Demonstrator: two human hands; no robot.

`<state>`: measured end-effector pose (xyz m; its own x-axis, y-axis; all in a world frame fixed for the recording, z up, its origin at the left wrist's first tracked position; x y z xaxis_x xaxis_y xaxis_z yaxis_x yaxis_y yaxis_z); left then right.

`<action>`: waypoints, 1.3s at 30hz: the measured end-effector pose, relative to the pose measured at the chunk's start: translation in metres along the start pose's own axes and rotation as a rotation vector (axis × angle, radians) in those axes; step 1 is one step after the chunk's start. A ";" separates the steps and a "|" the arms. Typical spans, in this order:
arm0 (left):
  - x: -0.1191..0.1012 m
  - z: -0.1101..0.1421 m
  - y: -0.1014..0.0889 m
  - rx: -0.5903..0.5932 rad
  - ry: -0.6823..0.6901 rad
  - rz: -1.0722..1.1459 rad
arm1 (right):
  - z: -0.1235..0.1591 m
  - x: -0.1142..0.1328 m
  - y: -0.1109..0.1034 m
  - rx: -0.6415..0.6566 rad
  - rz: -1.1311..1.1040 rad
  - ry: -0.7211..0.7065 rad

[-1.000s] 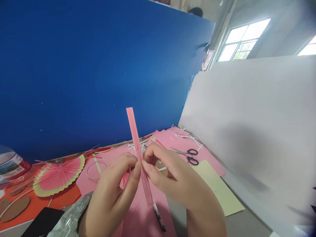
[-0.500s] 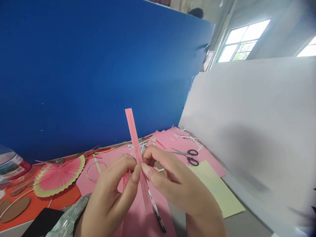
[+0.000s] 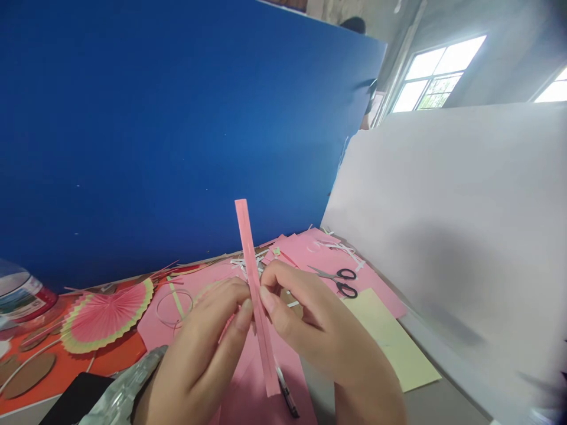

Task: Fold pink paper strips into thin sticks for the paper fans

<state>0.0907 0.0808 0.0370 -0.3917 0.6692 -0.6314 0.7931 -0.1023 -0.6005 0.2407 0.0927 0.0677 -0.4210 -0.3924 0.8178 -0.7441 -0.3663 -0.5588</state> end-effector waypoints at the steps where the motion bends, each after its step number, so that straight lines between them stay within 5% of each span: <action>1: -0.001 0.001 0.000 -0.003 0.021 -0.010 | 0.000 0.000 0.000 0.006 0.002 0.007; 13: 0.010 -0.002 -0.001 -0.017 -0.151 0.201 | -0.002 -0.004 0.008 -0.032 -0.003 -0.034; 21: 0.003 -0.003 0.001 -0.044 -0.117 0.186 | 0.001 -0.006 0.008 -0.009 0.015 -0.048; 31: 0.004 -0.003 -0.002 -0.006 -0.118 0.106 | -0.004 -0.009 0.007 0.024 -0.044 -0.139; 39: 0.005 -0.003 0.000 -0.016 -0.091 -0.121 | 0.000 -0.012 0.012 -0.070 0.119 -0.017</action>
<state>0.0895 0.0864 0.0351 -0.5249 0.6061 -0.5976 0.7446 -0.0133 -0.6674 0.2364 0.0932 0.0514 -0.5003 -0.4439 0.7434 -0.7237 -0.2570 -0.6405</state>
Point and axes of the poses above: each hand's wrist, its own z-axis away from the middle knuckle, its own y-axis out of the palm, x = y × z, the point moved 3 cm from there along -z, towards the middle knuckle, and after that the axes turned 6 degrees about x, right-handed, at the moved point
